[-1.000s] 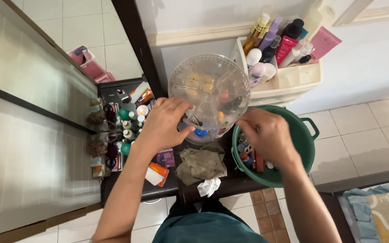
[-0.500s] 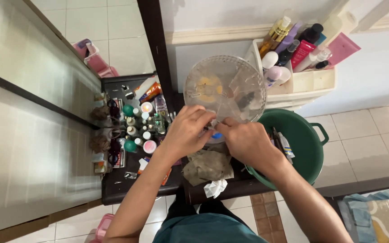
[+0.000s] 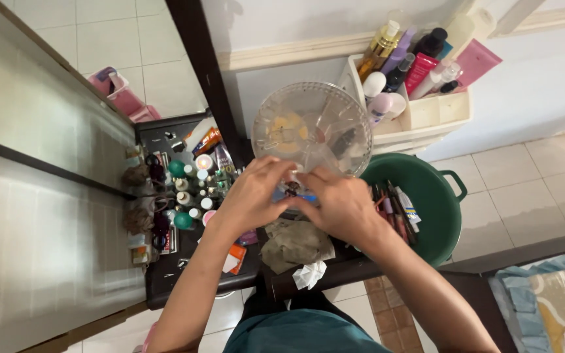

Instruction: The person organizes cosmetic items on a vanity table. They move bottles, tubes, and makeup brushes from a rotating organizer and a white tray into a green bucket. The person also briefly handles a small pink container on the floor.

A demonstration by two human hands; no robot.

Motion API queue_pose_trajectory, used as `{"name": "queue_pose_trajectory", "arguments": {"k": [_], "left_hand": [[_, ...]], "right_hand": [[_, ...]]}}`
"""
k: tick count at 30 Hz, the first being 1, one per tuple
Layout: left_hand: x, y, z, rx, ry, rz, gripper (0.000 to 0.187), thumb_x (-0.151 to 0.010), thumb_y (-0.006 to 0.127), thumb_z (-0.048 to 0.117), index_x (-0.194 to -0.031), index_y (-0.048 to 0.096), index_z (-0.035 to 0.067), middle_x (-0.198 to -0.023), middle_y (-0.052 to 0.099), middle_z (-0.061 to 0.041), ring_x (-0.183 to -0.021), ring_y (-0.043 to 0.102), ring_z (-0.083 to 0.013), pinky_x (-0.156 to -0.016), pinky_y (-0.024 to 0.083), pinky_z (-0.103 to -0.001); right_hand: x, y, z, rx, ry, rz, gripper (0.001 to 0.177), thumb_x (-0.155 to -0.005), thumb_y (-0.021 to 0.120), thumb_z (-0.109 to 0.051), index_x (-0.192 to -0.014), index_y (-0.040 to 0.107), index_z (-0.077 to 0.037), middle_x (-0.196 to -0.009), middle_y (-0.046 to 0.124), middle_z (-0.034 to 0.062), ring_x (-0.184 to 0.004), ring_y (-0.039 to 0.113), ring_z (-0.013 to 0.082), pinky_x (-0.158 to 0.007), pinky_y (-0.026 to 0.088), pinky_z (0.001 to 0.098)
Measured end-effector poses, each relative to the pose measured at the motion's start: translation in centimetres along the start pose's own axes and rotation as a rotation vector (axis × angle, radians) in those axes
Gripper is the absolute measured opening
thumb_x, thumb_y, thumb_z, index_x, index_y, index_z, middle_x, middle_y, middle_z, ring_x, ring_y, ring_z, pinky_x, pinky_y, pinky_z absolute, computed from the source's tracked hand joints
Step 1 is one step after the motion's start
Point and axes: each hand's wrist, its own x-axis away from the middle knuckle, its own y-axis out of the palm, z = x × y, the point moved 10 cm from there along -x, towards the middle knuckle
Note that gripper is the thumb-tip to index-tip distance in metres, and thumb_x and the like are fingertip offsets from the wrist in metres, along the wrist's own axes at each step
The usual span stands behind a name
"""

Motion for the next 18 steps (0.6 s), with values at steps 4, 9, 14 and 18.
{"name": "queue_pose_trajectory", "arguments": {"k": [4, 9, 14, 18], "left_hand": [[0.5, 0.9, -1.2, 0.051, -0.076, -0.030, 0.073, -0.067, 0.086, 0.008, -0.133, 0.054, 0.007, -0.107, 0.069, -0.011, -0.106, 0.065, -0.0338, -0.095, 0.051, -0.044], [0.4, 0.6, -1.0, 0.063, -0.092, -0.032, 0.077, -0.068, 0.088, 0.011, -0.137, 0.054, 0.008, -0.105, 0.069, -0.012, -0.106, 0.065, -0.0340, -0.094, 0.052, -0.044], [0.9, 0.9, -0.8, 0.007, -0.014, 0.022, 0.055, -0.069, 0.088, 0.012, -0.119, 0.066, 0.005, -0.108, 0.070, -0.012, -0.111, 0.064, -0.0337, -0.095, 0.052, -0.044], [0.5, 0.8, -0.2, -0.007, 0.028, 0.044, 0.040, -0.069, 0.088, 0.011, -0.105, 0.072, 0.002, -0.106, 0.072, -0.010, -0.110, 0.065, -0.0304, -0.096, 0.052, -0.044]], "right_hand": [[0.0, 2.5, 0.7, 0.033, 0.033, -0.036, 0.034, -0.081, 0.078, -0.028, -0.107, 0.074, -0.007, -0.089, 0.069, 0.0118, -0.067, 0.069, 0.0359, -0.058, 0.055, 0.0452], [0.7, 1.2, 2.1, -0.059, 0.045, 0.028, 0.012, -0.094, 0.070, -0.013, -0.103, 0.069, -0.005, -0.098, 0.069, 0.0120, -0.076, 0.070, 0.0349, -0.064, 0.056, 0.0427], [1.9, -3.3, 5.8, -0.245, 0.158, 0.076, 0.007, -0.093, 0.071, -0.007, -0.098, 0.069, -0.003, -0.096, 0.070, 0.0110, -0.078, 0.072, 0.0293, -0.064, 0.058, 0.0365], [2.3, -2.2, 4.2, -0.314, 0.116, 0.098, 0.014, -0.089, 0.074, -0.009, -0.101, 0.071, -0.002, -0.099, 0.071, 0.0114, -0.078, 0.073, 0.0280, -0.065, 0.059, 0.0346]]}}
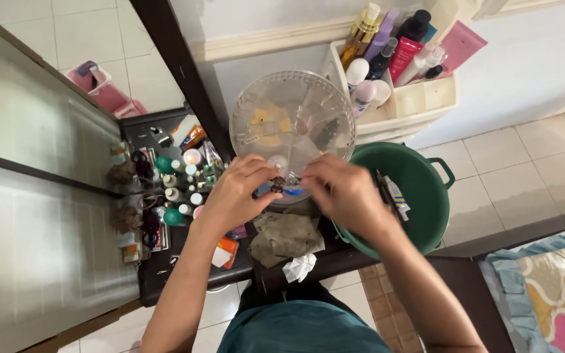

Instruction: The person organizes cosmetic items on a vanity table. They move bottles, tubes, and makeup brushes from a rotating organizer and a white tray into a green bucket. The person also briefly handles a small pink container on the floor.

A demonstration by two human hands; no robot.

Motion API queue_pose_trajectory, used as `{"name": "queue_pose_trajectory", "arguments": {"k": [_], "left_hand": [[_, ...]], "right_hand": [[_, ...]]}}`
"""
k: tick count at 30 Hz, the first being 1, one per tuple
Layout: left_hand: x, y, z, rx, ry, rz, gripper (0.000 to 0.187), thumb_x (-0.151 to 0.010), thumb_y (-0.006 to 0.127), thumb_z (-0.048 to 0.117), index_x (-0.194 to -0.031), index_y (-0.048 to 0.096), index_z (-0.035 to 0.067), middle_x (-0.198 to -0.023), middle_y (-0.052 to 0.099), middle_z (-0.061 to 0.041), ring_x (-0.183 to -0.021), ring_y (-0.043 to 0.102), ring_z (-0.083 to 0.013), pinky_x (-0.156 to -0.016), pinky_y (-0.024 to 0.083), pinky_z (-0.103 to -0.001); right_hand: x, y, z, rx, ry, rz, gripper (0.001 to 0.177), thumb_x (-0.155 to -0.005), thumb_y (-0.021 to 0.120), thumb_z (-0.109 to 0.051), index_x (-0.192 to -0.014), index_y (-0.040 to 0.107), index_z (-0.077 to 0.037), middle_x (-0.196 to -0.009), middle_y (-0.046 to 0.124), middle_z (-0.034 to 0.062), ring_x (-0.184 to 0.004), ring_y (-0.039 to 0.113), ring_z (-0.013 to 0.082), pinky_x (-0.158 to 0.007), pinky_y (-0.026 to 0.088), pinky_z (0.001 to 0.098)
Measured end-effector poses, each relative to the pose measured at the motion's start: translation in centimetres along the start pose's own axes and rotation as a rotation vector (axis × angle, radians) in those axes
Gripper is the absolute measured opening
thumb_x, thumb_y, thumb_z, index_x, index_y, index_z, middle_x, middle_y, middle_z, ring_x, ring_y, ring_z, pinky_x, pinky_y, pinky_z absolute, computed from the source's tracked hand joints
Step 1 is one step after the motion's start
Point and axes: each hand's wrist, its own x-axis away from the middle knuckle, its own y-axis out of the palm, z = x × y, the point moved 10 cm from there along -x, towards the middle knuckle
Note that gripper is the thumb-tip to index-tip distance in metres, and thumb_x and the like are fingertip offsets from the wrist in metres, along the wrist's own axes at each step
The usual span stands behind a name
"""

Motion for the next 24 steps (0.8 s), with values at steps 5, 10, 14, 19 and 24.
{"name": "queue_pose_trajectory", "arguments": {"k": [5, 10, 14, 19, 24], "left_hand": [[0.2, 0.0, -0.3, 0.008, 0.002, 0.014, 0.042, -0.066, 0.088, 0.008, -0.104, 0.071, 0.000, -0.106, 0.071, -0.011, -0.109, 0.066, -0.0306, -0.095, 0.054, -0.042], [0.3, -0.2, -0.7, 0.053, -0.059, 0.001, 0.044, -0.067, 0.090, 0.012, -0.103, 0.068, 0.001, -0.105, 0.070, -0.011, -0.108, 0.066, -0.0316, -0.094, 0.055, -0.042], [-0.2, -0.5, 0.8, 0.017, -0.032, 0.018, 0.051, -0.067, 0.092, 0.021, -0.107, 0.066, 0.001, -0.110, 0.069, -0.013, -0.111, 0.064, -0.0349, -0.096, 0.053, -0.045], [-0.9, -0.1, 2.3, -0.002, 0.030, 0.041, 0.049, -0.071, 0.090, 0.023, -0.107, 0.066, 0.002, -0.114, 0.067, -0.012, -0.112, 0.062, -0.0338, -0.098, 0.052, -0.045], [-2.0, 0.7, 2.4, -0.005, 0.030, 0.042, 0.036, -0.078, 0.087, 0.017, -0.104, 0.067, 0.003, -0.113, 0.067, -0.010, -0.112, 0.063, -0.0314, -0.096, 0.052, -0.043]], "right_hand": [[-0.6, 4.8, -0.9, 0.217, -0.046, -0.088, 0.031, -0.084, 0.080, -0.023, -0.107, 0.072, -0.004, -0.096, 0.068, 0.0122, -0.079, 0.070, 0.0338, -0.066, 0.057, 0.0412], [-0.2, 4.4, 0.1, 0.272, -0.003, -0.129, 0.027, -0.087, 0.079, -0.022, -0.107, 0.072, -0.006, -0.100, 0.069, 0.0120, -0.085, 0.071, 0.0345, -0.072, 0.057, 0.0426], [0.7, -5.1, 5.7, -0.006, 0.202, 0.148, 0.020, -0.088, 0.078, -0.017, -0.105, 0.075, -0.006, -0.097, 0.076, 0.0101, -0.080, 0.073, 0.0230, -0.071, 0.059, 0.0351], [7.8, -14.3, 26.5, 0.518, 0.386, 0.234, 0.019, -0.078, 0.086, -0.020, -0.095, 0.084, -0.012, -0.091, 0.076, 0.0071, -0.092, 0.066, 0.0297, -0.086, 0.053, 0.0431], [11.6, -13.5, 38.0, 0.697, 0.671, -0.006, 0.022, -0.075, 0.088, -0.030, -0.090, 0.085, -0.015, -0.095, 0.073, 0.0059, -0.111, 0.057, 0.0316, -0.097, 0.049, 0.0447]]}}
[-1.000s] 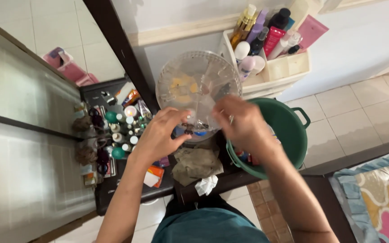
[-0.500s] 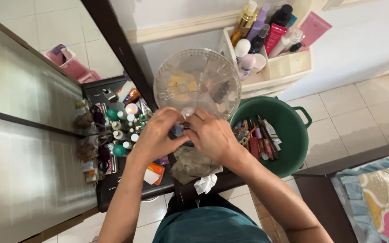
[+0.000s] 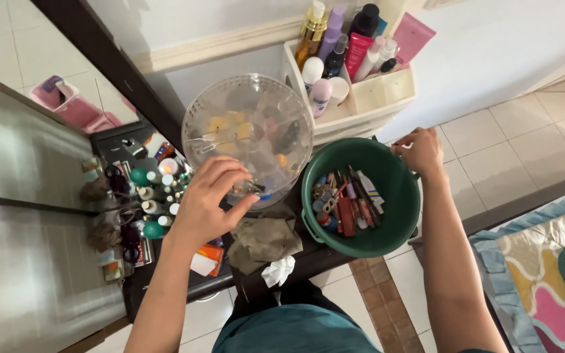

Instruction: The person organizes cosmetic items on a vanity table. They move bottles, tubes, and makeup brushes from a rotating organizer and a white tray into a green bucket. The person also briefly handles a small pink container on the floor.

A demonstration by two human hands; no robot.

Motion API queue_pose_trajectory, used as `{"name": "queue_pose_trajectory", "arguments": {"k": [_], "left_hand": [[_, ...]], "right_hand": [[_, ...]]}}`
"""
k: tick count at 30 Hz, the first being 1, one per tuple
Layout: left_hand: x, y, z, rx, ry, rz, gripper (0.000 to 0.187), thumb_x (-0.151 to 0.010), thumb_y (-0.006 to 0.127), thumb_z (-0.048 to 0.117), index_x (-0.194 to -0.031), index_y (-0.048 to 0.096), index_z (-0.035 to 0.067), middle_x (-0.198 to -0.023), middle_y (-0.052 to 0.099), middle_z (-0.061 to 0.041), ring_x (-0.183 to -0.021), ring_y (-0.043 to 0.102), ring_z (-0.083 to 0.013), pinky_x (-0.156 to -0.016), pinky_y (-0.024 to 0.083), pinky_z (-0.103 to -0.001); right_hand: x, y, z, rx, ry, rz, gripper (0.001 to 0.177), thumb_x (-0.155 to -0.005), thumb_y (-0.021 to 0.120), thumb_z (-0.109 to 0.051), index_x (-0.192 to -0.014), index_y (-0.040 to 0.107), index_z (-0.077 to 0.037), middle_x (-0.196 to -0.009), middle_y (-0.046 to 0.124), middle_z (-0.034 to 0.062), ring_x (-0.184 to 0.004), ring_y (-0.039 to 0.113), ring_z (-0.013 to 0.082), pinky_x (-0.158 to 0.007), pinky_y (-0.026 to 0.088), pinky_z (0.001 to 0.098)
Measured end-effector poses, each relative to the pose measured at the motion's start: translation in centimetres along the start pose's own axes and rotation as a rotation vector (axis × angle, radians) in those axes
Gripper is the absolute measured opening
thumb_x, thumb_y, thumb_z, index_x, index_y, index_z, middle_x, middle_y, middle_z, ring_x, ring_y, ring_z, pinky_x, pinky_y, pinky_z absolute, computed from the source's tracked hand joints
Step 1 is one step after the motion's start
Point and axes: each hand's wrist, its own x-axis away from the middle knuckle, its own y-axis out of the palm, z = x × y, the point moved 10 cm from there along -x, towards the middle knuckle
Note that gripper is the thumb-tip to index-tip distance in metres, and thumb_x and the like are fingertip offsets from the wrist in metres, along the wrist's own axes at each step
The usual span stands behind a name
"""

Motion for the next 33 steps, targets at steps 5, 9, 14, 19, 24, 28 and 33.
{"name": "queue_pose_trajectory", "arguments": {"k": [5, 9, 14, 19, 24, 28, 33], "left_hand": [[-0.2, 0.1, -0.5, 0.018, -0.031, 0.029, 0.030, -0.078, 0.086, 0.011, -0.101, 0.068, 0.004, -0.110, 0.067, -0.009, -0.109, 0.064, -0.0300, -0.093, 0.054, -0.041], [-0.2, -0.4, -0.3, 0.001, -0.027, 0.056, 0.028, -0.077, 0.085, 0.008, -0.099, 0.069, 0.003, -0.109, 0.066, -0.009, -0.108, 0.064, -0.0304, -0.093, 0.054, -0.042], [0.1, -0.6, -1.2, -0.010, -0.034, 0.075, 0.027, -0.077, 0.085, 0.008, -0.098, 0.069, 0.003, -0.108, 0.066, -0.009, -0.107, 0.064, -0.0311, -0.093, 0.054, -0.042], [0.2, -0.2, -1.4, 0.012, -0.045, 0.076, 0.027, -0.077, 0.085, 0.008, -0.098, 0.069, 0.002, -0.108, 0.066, -0.010, -0.106, 0.064, -0.0314, -0.092, 0.053, -0.042], [0.3, -0.4, -1.6, 0.027, -0.052, 0.091, 0.027, -0.077, 0.085, 0.008, -0.098, 0.068, 0.002, -0.108, 0.066, -0.009, -0.106, 0.064, -0.0311, -0.092, 0.053, -0.042], [0.6, -0.3, -2.0, 0.030, -0.070, 0.094, 0.026, -0.078, 0.084, 0.009, -0.098, 0.069, 0.003, -0.108, 0.067, -0.008, -0.106, 0.064, -0.0304, -0.091, 0.054, -0.041], [0.7, -0.4, -2.1, 0.028, -0.087, 0.078, 0.024, -0.079, 0.084, 0.010, -0.097, 0.068, 0.003, -0.107, 0.067, -0.007, -0.107, 0.064, -0.0299, -0.091, 0.053, -0.042]], "right_hand": [[-1.3, 2.5, 1.5, -0.022, 0.048, -0.089, 0.022, -0.076, 0.087, -0.029, -0.093, 0.085, -0.016, -0.108, 0.071, 0.0042, -0.116, 0.056, 0.0299, -0.101, 0.048, 0.0436], [-0.8, 1.7, 1.0, -0.037, 0.045, -0.093, 0.021, -0.070, 0.088, -0.027, -0.089, 0.087, -0.018, -0.104, 0.071, 0.0046, -0.113, 0.056, 0.0305, -0.098, 0.048, 0.0447], [0.4, -9.8, -4.1, -0.260, -0.199, 0.332, 0.023, -0.082, 0.091, -0.022, -0.103, 0.083, -0.017, -0.097, 0.066, 0.0068, -0.105, 0.056, 0.0286, -0.093, 0.049, 0.0443], [-0.5, -13.1, -10.2, -0.274, -0.427, 0.413, 0.031, -0.080, 0.091, -0.016, -0.110, 0.084, -0.016, -0.093, 0.062, 0.0056, -0.101, 0.052, 0.0282, -0.087, 0.049, 0.0405], [-2.3, -9.1, -13.5, -0.377, -0.353, 0.288, 0.022, -0.077, 0.091, -0.021, -0.095, 0.083, -0.011, -0.090, 0.065, 0.0081, -0.096, 0.054, 0.0279, -0.083, 0.048, 0.0406], [-3.3, -7.7, -14.0, -0.479, -0.152, 0.284, 0.026, -0.078, 0.089, -0.026, -0.096, 0.082, -0.009, -0.086, 0.065, 0.0092, -0.095, 0.057, 0.0268, -0.083, 0.048, 0.0405], [-2.6, -7.6, -15.4, -0.236, -0.116, 0.351, 0.030, -0.076, 0.090, -0.030, -0.086, 0.080, -0.004, -0.089, 0.067, 0.0150, -0.097, 0.057, 0.0354, -0.087, 0.047, 0.0468]]}}
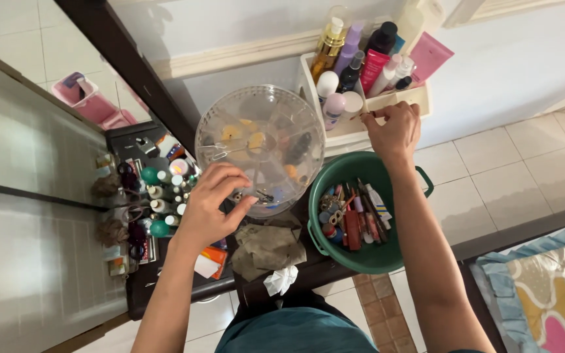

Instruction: The person organizes cosmetic items on a vanity table. They move bottles, tubes, and makeup brushes from a rotating organizer and a white tray into a green bucket. The person also briefly handles a small pink container on the floor.

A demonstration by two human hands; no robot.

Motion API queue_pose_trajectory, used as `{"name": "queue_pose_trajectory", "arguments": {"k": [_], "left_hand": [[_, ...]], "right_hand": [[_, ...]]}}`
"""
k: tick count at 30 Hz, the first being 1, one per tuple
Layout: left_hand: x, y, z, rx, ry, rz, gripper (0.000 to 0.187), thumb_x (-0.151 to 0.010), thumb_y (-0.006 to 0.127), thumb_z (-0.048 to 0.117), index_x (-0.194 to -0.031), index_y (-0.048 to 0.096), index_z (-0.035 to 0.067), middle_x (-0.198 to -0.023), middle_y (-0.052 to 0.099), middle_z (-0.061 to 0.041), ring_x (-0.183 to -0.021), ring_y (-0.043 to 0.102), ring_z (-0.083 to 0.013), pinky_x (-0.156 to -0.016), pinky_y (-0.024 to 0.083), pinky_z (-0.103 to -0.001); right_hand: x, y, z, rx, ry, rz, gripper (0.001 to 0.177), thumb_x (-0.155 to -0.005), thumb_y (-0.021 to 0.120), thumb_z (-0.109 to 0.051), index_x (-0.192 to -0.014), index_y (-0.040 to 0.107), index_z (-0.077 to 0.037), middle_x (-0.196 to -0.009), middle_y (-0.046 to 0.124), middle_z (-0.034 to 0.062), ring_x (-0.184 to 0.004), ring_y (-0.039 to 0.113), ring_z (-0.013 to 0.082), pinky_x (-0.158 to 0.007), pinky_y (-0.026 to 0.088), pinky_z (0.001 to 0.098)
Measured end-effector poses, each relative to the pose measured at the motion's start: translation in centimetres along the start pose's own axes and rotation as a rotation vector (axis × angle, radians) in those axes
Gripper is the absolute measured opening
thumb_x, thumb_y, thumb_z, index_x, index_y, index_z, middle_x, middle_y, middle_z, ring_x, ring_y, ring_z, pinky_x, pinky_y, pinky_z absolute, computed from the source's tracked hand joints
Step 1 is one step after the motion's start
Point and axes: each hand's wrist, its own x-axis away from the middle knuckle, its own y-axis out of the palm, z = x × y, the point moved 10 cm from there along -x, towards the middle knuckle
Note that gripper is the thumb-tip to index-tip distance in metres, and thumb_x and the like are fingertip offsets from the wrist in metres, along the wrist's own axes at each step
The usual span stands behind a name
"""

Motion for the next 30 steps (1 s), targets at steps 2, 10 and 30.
{"name": "queue_pose_trajectory", "arguments": {"k": [2, 10, 30], "left_hand": [[0.1, -0.1, 0.0, 0.001, -0.004, -0.004, 0.024, -0.079, 0.084, 0.010, -0.097, 0.068, 0.003, -0.107, 0.067, -0.007, -0.107, 0.064, -0.0301, -0.091, 0.053, -0.042], [0.1, 0.0, -0.1, 0.015, -0.009, -0.019, 0.023, -0.079, 0.082, 0.010, -0.096, 0.068, 0.004, -0.106, 0.066, -0.008, -0.107, 0.064, -0.0307, -0.091, 0.054, -0.041], [-0.7, -2.0, -0.1, -0.206, 0.042, -0.104, 0.014, -0.081, 0.077, 0.009, -0.094, 0.071, 0.005, -0.096, 0.069, -0.007, -0.103, 0.062, -0.0294, -0.091, 0.048, -0.042]], "right_hand": [[0.3, -0.1, 0.2, 0.010, -0.009, -0.007, 0.031, -0.077, 0.090, -0.032, -0.086, 0.081, -0.004, -0.089, 0.068, 0.0159, -0.099, 0.057, 0.0359, -0.090, 0.047, 0.0468], [1.1, -0.7, 0.0, 0.026, 0.083, -0.132, 0.034, -0.075, 0.088, -0.038, -0.086, 0.083, -0.006, -0.094, 0.068, 0.0163, -0.105, 0.056, 0.0357, -0.095, 0.047, 0.0467], [14.1, -2.1, -27.1, 0.090, -0.683, -0.599, 0.025, -0.080, 0.066, -0.028, -0.074, 0.068, -0.003, -0.054, 0.064, 0.0185, -0.052, 0.067, 0.0382, -0.052, 0.054, 0.0503]]}}
